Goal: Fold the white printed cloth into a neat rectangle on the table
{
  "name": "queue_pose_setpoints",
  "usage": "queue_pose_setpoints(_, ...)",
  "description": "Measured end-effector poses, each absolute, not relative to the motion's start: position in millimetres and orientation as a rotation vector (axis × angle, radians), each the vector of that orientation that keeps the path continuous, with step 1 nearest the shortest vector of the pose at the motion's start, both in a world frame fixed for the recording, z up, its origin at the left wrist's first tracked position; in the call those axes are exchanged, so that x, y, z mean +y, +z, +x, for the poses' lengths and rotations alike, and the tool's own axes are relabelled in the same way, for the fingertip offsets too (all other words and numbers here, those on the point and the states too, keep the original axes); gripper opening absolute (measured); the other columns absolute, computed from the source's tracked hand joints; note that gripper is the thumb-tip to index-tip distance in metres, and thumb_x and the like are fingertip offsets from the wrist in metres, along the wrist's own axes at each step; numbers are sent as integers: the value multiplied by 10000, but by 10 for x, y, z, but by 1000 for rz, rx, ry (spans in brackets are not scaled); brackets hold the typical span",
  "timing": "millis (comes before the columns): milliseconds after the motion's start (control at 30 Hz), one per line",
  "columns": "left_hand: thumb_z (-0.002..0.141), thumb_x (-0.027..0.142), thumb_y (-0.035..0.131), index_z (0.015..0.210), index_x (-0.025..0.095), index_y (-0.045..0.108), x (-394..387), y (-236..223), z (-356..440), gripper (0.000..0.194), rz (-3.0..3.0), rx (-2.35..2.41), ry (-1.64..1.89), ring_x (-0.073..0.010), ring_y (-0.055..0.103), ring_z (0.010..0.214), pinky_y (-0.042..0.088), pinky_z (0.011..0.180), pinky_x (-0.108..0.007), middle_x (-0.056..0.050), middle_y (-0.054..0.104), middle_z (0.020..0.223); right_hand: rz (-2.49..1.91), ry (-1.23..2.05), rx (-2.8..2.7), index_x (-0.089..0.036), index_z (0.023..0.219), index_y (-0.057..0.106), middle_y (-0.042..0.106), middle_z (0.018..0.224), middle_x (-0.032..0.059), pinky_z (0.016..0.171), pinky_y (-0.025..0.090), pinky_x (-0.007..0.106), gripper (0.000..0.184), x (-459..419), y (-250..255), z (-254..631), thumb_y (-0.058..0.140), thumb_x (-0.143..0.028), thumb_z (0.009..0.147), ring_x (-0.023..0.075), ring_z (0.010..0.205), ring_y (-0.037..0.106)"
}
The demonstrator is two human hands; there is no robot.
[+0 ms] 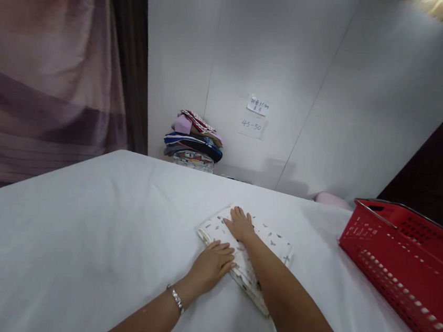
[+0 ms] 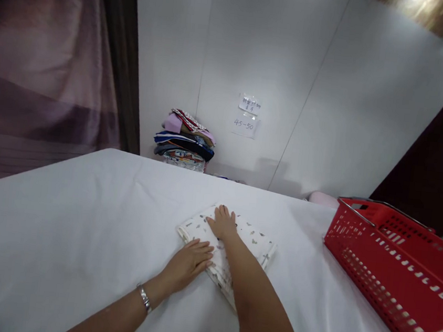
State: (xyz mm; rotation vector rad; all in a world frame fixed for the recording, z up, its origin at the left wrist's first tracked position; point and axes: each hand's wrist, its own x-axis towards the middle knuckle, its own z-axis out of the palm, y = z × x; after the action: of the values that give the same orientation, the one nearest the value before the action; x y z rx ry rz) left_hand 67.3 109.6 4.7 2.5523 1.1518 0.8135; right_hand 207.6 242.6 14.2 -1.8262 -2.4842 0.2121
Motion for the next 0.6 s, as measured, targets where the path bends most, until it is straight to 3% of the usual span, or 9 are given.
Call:
queue_pose_setpoints(167,932,344,367,1056,264,626,1088,24,673,298,2563,1129,828,-163,482,1182,280,1061,-402,-7,620,1181,-1875,295,-2516,-163,1424,223,113,1515,88,1082,64,457,620,2277,347,2075,204,-516,914,217,1383,67)
queue_pose_setpoints(400,927,362,371,1165,267,560,1089,26,634,319,2579,1058,825,-180,431,1228,251,1071,-417,-25,569,1253,-1962,246,-2464,-245,1367,348,278,1468,91,1055,133,486,520,1829,561,2751,338,-475,901,252,1354,194)
queue_pose_setpoints(600,928,363,343,1078,264,597,1163,77,638,311,2503,1058,883,-177,519,1120,338,1006,-362,-26,634,1118,-2059,291,-1865,-201,1251,518,509,1309,93,1014,314,349,515,1458,262,3747,491,-469,812,233,1216,447)
